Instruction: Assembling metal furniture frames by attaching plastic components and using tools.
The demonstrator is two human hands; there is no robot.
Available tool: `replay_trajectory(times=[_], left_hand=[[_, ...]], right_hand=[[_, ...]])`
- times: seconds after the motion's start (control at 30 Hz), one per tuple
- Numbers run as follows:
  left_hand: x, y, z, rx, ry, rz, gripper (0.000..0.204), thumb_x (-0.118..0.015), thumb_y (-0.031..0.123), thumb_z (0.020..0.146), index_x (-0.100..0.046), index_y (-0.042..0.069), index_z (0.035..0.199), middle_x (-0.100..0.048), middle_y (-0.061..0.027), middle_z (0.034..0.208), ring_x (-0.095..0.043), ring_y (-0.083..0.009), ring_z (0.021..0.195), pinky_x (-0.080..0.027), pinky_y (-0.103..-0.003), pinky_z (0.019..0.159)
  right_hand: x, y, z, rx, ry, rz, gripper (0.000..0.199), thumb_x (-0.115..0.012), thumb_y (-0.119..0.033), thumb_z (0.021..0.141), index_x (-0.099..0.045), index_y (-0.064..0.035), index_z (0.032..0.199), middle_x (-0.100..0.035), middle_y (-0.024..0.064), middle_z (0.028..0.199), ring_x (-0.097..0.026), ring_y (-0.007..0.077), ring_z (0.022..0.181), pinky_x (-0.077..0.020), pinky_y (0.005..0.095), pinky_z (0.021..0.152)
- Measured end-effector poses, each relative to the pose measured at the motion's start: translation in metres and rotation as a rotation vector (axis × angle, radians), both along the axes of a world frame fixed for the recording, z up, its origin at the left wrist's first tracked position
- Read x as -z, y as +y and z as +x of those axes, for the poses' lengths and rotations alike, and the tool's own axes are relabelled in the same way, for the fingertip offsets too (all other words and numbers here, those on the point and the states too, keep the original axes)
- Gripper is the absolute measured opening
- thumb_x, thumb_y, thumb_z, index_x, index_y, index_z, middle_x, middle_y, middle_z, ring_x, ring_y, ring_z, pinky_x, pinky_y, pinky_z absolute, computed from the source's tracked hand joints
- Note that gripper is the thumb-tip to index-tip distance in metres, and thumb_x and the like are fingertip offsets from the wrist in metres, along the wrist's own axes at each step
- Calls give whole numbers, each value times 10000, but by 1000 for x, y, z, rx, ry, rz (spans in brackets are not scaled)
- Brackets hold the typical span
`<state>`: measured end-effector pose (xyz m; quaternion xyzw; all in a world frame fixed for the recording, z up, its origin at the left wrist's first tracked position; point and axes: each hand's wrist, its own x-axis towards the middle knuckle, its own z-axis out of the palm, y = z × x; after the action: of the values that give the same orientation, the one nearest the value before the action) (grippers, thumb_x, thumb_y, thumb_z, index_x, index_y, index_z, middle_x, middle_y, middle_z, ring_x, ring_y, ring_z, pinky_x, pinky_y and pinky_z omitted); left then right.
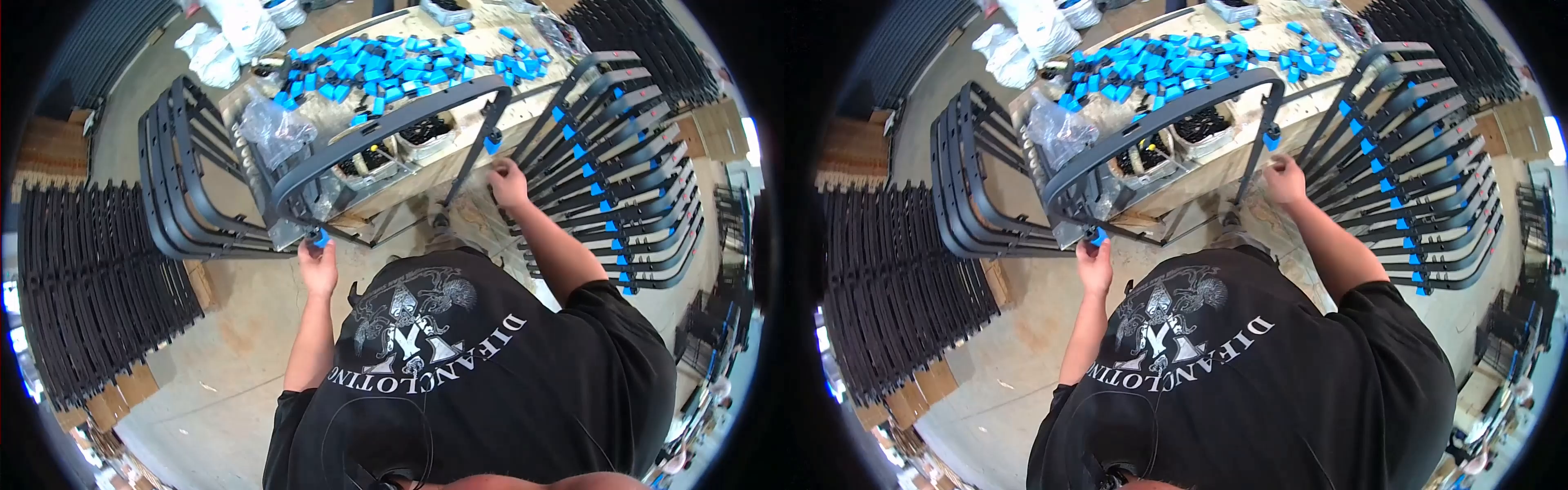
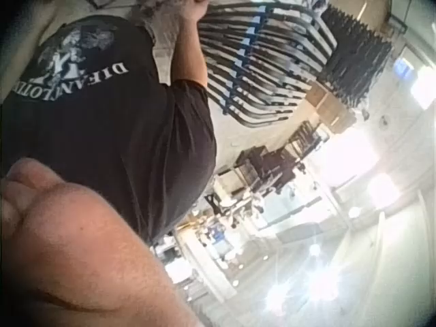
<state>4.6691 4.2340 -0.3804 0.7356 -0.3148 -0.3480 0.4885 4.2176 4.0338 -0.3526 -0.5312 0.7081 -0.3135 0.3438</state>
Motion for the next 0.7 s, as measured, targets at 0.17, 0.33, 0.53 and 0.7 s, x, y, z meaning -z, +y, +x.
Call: replay_trajectory(times=[0.17, 0.33, 0.53, 0.7], left_hand=[[-8, -49, -6, -57, -322, 274, 517, -728, 248, 935, -535, -98, 1268, -716, -197, 1077, -701, -274, 964, -535, -387, 897], [-12, -63, -20, -240, -56, 161, 515, -718, 238, 930, -496, -82, 1267, -701, -145, 887, -692, -232, 679, -534, -360, 583], [-63, -67, -7, -21, -19, 619, 257, -651, 197, 908, -599, -28, 1021, -657, -111, 749, -676, -226, 584, -487, -362, 443], [-38, -60, -2, -110, 107, 489, 186, -668, 191, 880, -629, 20, 818, -641, -95, 723, -639, -226, 544, -492, -374, 460]], right_hand=[[-2, -78, -23, -29, 207, 49, 711, -790, -426, 810, -594, 41, 1310, -689, 260, 1223, -687, 380, 1127, -536, 434, 977], [-14, -100, -8, -106, 207, 113, 668, -778, -429, 820, -616, 35, 1272, -720, 269, 1111, -697, 395, 1087, -545, 439, 950], [-66, -120, -15, -409, 307, 586, 396, -731, -329, 843, -687, 63, 805, -684, 191, 690, -624, 248, 437, -536, 395, 455], [-18, -113, -30, -234, -229, 321, 281, -777, -238, 808, -680, 10, 719, -649, 118, 672, -615, 224, 504, -513, 370, 532]])
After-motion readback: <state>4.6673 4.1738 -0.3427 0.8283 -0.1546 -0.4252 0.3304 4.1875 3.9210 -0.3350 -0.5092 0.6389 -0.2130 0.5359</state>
